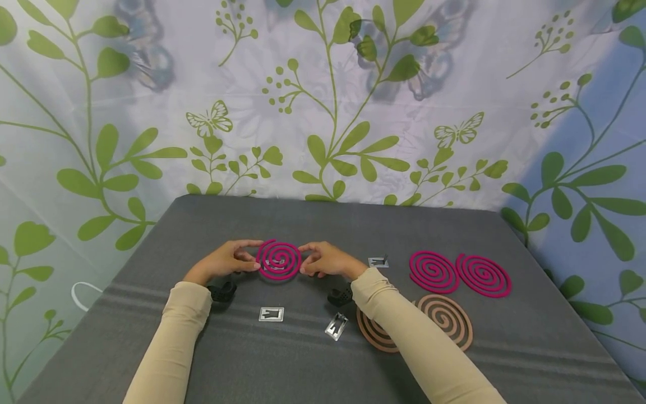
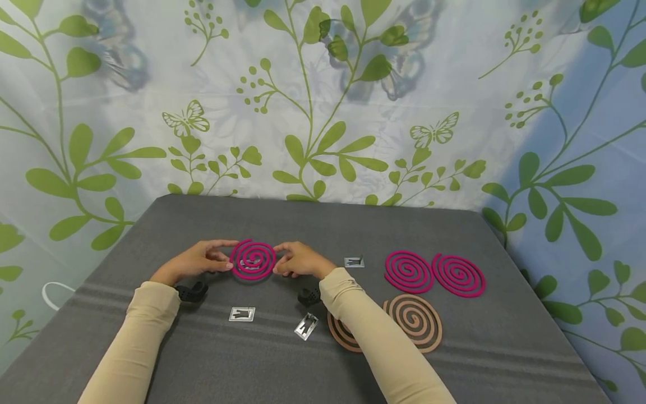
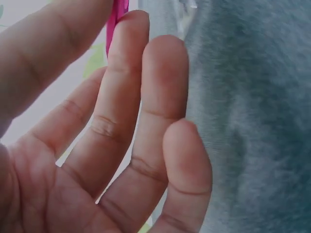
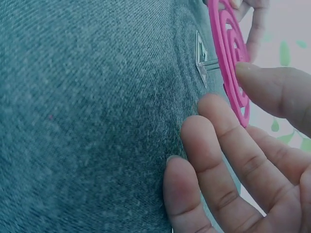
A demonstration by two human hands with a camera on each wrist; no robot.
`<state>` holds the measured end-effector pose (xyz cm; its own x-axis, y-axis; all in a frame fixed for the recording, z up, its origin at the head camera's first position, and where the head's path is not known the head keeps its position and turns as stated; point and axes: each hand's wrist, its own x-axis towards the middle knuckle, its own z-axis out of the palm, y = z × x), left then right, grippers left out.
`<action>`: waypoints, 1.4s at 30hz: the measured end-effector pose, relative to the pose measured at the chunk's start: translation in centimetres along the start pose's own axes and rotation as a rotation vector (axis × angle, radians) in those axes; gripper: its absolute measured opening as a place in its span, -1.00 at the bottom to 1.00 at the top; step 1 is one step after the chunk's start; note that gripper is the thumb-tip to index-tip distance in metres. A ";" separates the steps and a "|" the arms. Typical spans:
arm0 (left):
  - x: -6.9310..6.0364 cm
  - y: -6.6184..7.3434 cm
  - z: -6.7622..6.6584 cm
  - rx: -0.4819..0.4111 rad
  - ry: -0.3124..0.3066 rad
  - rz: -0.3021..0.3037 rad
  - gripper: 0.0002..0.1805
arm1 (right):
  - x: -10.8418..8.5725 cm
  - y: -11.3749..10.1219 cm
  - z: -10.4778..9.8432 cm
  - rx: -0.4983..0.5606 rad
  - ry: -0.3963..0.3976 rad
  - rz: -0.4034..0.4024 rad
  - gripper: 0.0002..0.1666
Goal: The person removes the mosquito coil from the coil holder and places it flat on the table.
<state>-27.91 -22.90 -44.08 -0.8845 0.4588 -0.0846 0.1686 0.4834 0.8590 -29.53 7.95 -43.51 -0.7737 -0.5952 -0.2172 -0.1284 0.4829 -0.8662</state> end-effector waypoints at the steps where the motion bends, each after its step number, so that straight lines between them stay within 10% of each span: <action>1: 0.0 0.1 0.0 -0.003 0.003 0.001 -0.28 | 0.0 -0.1 0.0 0.005 0.001 -0.001 -0.27; 42: -0.8 5.9 1.0 -0.069 0.008 0.130 -0.22 | -5.0 0.0 -2.0 0.297 0.168 -0.198 -0.27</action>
<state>-25.74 -19.65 -39.45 -0.8610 0.5075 0.0332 0.2516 0.3682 0.8951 -26.85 12.17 -41.51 -0.8460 -0.5328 0.0222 -0.1189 0.1479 -0.9818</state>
